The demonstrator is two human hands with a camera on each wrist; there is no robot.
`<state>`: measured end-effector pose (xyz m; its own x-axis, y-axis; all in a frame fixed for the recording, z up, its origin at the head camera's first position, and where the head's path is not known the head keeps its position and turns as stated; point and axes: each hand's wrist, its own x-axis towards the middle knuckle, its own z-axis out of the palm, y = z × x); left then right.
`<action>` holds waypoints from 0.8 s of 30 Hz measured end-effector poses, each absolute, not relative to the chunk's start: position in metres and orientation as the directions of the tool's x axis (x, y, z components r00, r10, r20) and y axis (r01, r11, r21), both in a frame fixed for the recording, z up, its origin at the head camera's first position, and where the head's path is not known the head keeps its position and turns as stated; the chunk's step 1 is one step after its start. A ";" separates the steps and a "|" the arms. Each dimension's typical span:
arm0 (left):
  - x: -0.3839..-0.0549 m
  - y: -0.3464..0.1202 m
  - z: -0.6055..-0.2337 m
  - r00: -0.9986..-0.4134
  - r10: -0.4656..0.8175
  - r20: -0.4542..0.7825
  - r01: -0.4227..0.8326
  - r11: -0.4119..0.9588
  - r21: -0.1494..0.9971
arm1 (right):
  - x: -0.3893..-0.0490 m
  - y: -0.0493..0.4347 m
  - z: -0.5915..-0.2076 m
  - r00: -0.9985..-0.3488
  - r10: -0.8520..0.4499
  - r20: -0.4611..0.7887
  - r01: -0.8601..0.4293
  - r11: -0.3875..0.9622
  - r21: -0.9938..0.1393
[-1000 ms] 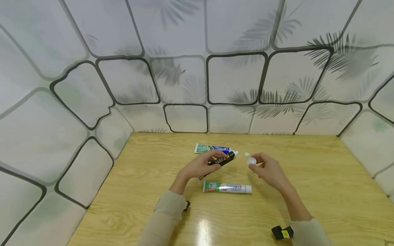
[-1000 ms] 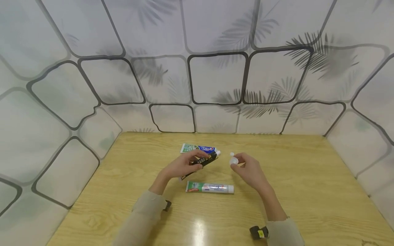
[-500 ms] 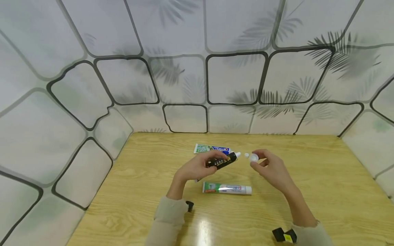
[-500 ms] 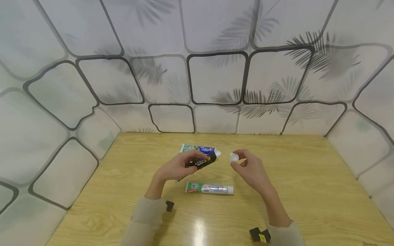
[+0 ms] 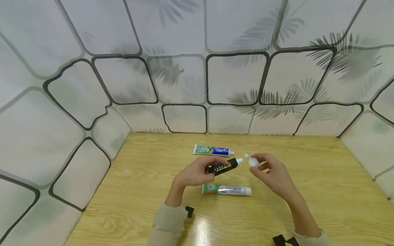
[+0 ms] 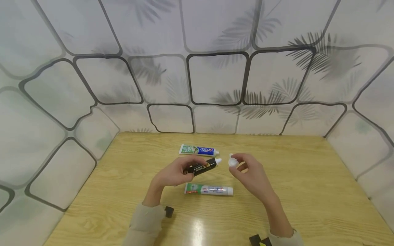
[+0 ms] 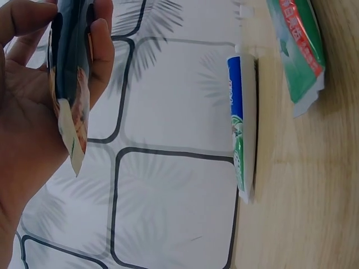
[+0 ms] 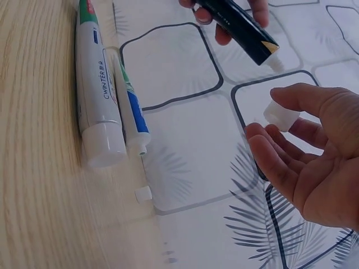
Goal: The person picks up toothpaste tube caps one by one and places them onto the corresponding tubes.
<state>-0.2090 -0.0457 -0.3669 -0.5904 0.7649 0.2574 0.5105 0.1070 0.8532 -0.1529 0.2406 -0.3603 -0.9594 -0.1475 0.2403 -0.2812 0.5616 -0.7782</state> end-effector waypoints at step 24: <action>-0.201 -0.041 -0.360 -0.479 0.830 0.285 0.573 0.049 0.818 | -0.138 0.229 -0.356 -0.914 -0.232 0.333 -0.406 0.514 -0.756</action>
